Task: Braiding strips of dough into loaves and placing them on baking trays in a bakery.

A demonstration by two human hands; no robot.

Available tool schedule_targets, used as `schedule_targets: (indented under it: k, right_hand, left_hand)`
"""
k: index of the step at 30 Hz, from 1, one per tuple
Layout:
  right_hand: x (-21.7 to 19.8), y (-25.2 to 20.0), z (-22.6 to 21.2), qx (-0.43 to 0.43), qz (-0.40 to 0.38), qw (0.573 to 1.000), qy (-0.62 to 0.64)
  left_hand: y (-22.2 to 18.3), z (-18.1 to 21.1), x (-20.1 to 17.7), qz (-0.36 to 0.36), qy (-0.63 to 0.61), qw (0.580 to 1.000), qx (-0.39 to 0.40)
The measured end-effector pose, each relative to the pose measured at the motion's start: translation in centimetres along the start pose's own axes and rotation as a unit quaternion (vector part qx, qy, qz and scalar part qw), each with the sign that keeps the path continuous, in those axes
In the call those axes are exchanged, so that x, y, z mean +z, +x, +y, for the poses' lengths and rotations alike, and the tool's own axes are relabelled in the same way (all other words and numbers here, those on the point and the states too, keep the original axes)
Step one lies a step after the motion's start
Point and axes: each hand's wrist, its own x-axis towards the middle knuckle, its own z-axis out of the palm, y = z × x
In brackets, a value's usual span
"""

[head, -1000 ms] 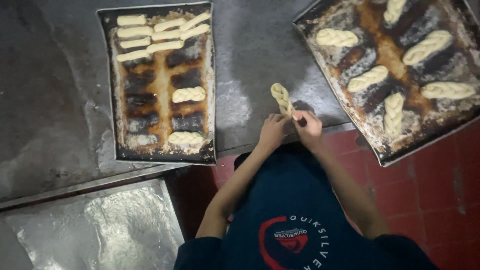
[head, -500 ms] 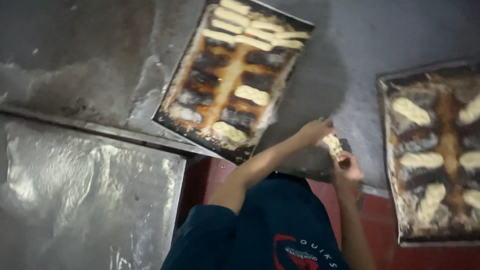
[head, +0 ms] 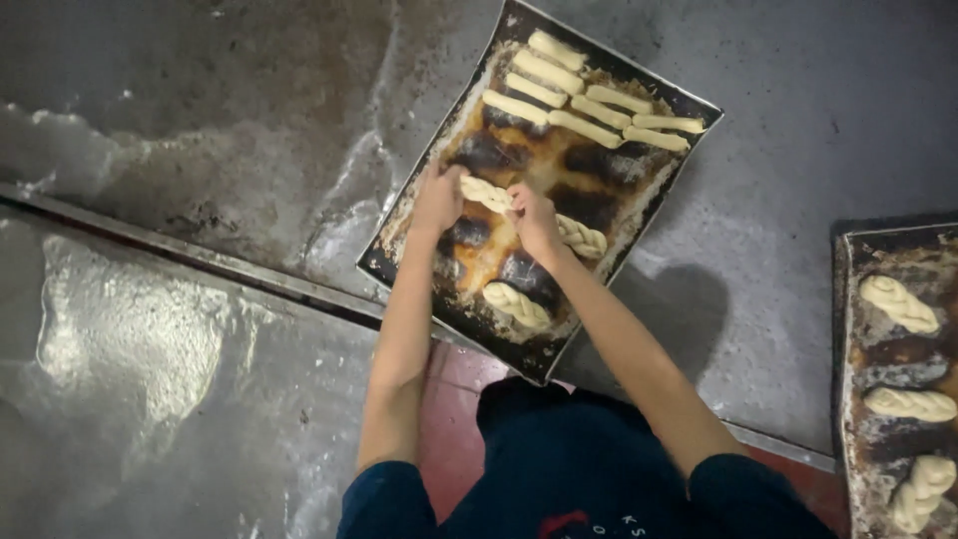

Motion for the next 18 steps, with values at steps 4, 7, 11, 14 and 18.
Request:
schedule_targets:
  k: [4,7,11,14,18]
  right_hand:
    - [3.5,0.3,4.8,-0.018,-0.002,0.998,-0.064]
    - [2.3,-0.7,2.6,-0.033,0.007,0.998,-0.051]
    - [-1.3,2.7,1.4,0.065,-0.046,0.988,-0.132]
    - [-5.1,7.5,-0.1,-0.032,0.018,0.983,-0.181]
    - [-6.0,15.7,2.1,0.145,-0.047,0.955,-0.255]
  left_hand:
    - [3.2,2.0,-2.2,-0.068,0.088,0.992,-0.062]
    - [6.4,4.1,-1.3,0.039,0.071,0.995,-0.061]
    - [14.1,4.0,2.4,0.017,0.116,0.992,-0.041]
    - [14.9,4.3,3.0,0.072,0.109,0.991,-0.009]
    - [9.5,9.6,-4.0,0.131,-0.217,0.966,0.043]
